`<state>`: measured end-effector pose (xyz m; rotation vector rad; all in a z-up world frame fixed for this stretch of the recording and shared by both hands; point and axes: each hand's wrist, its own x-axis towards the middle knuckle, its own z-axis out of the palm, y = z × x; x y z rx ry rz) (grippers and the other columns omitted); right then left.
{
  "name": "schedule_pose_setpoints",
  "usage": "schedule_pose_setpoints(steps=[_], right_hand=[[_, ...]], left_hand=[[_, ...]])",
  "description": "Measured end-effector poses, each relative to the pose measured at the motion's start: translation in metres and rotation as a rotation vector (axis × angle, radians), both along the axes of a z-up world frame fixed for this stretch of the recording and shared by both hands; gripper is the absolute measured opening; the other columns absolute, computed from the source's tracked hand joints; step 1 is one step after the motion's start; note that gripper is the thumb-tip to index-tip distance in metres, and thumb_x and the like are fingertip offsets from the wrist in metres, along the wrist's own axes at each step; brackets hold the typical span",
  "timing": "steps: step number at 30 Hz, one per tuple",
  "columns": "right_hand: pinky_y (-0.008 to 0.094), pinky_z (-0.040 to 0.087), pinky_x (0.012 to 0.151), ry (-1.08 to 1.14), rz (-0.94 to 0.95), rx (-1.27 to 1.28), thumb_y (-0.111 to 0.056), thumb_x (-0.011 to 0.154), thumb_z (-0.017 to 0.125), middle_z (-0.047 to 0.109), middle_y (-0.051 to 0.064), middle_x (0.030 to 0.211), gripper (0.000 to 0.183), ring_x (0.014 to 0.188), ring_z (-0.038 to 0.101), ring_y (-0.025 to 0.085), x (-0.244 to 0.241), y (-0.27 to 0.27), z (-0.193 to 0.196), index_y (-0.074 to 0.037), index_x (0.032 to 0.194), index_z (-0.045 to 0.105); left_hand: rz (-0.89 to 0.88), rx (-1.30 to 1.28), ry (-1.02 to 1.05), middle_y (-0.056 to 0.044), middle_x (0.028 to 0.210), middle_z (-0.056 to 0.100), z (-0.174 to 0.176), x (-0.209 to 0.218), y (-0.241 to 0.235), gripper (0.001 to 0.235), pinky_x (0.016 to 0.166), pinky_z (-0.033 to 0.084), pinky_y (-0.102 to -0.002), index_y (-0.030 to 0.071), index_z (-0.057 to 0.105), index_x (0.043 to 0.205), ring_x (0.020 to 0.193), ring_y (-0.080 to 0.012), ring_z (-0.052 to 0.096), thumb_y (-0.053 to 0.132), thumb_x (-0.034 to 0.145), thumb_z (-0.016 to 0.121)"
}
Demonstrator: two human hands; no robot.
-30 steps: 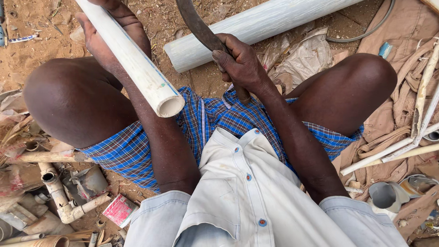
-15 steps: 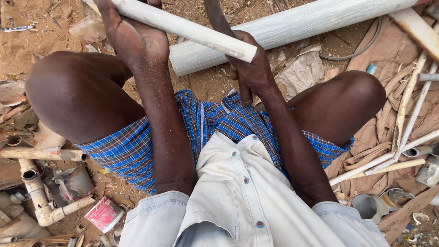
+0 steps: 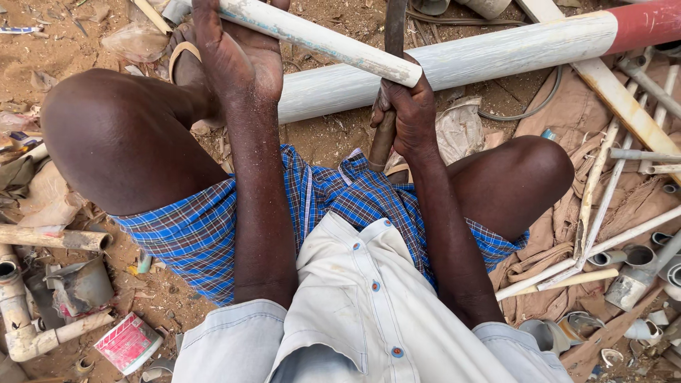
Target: The person sits on the ground and uses a curved blade to shave and shape a white cylindrical wooden stick. They rotate the stick and repeatedly scrape its surface to smooth it, surrounded by various wooden scraps and tools.
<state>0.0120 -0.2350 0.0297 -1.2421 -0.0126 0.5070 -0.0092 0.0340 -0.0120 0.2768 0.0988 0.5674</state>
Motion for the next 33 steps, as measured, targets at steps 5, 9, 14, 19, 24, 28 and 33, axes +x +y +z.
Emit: schedule_pose_setpoints(steps=[5, 9, 14, 19, 24, 28, 33], right_hand=[[0.042, 0.055, 0.064, 0.051, -0.06, 0.203, -0.01, 0.111, 0.056, 0.055, 0.007, 0.082, 0.01, 0.067, 0.059, 0.02, 0.011, -0.016, 0.0, -0.001, 0.106, 0.053], [0.043, 0.055, 0.064, 0.017, -0.118, 0.278, -0.017, 0.106, 0.058, 0.056, 0.004, 0.084, 0.01, 0.072, 0.06, 0.019, 0.022, -0.031, 0.011, -0.007, 0.107, 0.054], [0.04, 0.054, 0.066, 0.065, -0.288, 0.31, -0.034, 0.104, 0.059, 0.064, 0.002, 0.095, 0.026, 0.075, 0.061, 0.016, 0.029, -0.041, 0.028, -0.009, 0.114, 0.059], [0.038, 0.052, 0.063, 0.053, -0.418, 0.335, -0.05, 0.101, 0.066, 0.065, 0.002, 0.097, 0.045, 0.073, 0.06, 0.016, 0.039, -0.059, 0.032, -0.009, 0.119, 0.061], [0.036, 0.051, 0.063, 0.002, -0.461, 0.352, -0.052, 0.101, 0.068, 0.062, 0.004, 0.096, 0.051, 0.073, 0.058, 0.016, 0.044, -0.071, 0.034, -0.006, 0.121, 0.06], [0.034, 0.05, 0.061, -0.002, -0.47, 0.358, -0.053, 0.099, 0.066, 0.067, 0.009, 0.103, 0.063, 0.071, 0.056, 0.014, 0.045, -0.069, 0.037, 0.003, 0.126, 0.061], [0.034, 0.049, 0.059, -0.097, -0.465, 0.362, -0.05, 0.099, 0.066, 0.068, 0.008, 0.103, 0.053, 0.068, 0.054, 0.012, 0.052, -0.079, 0.05, -0.004, 0.123, 0.06]], left_hand=[[-0.09, 0.109, -0.026, -0.01, 0.128, 0.066, 0.011, -0.001, -0.02, 0.035, 0.109, 0.055, -0.048, 0.008, 0.06, 0.131, 0.123, -0.0241, 0.065, 0.039, 0.116, 0.062], [-0.189, 0.235, -0.104, -0.011, 0.133, 0.069, 0.027, 0.003, -0.037, 0.047, 0.112, 0.058, -0.05, 0.01, 0.06, 0.136, 0.125, -0.0243, 0.067, 0.049, 0.112, 0.058], [-0.336, 0.475, -0.056, -0.013, 0.129, 0.071, 0.049, 0.005, -0.052, 0.053, 0.105, 0.067, -0.047, 0.008, 0.059, 0.137, 0.124, -0.0248, 0.072, 0.053, 0.109, 0.06], [-0.478, 0.555, 0.114, -0.016, 0.118, 0.074, 0.06, 0.008, -0.088, 0.066, 0.089, 0.068, -0.039, -0.003, 0.051, 0.145, 0.115, -0.0237, 0.074, 0.045, 0.104, 0.069], [-0.603, 0.771, 0.232, -0.015, 0.125, 0.076, 0.064, 0.001, -0.108, 0.074, 0.093, 0.063, -0.035, 0.002, 0.046, 0.155, 0.117, -0.0224, 0.074, 0.04, 0.098, 0.074], [-0.545, 0.988, 0.145, -0.013, 0.145, 0.067, 0.056, -0.005, -0.118, 0.067, 0.115, 0.052, -0.038, 0.006, 0.048, 0.158, 0.135, -0.0259, 0.064, 0.032, 0.103, 0.079], [-0.437, 1.369, 0.145, -0.014, 0.142, 0.066, 0.05, -0.008, -0.111, 0.064, 0.108, 0.055, -0.042, 0.01, 0.052, 0.155, 0.128, -0.0312, 0.067, 0.02, 0.099, 0.08]])
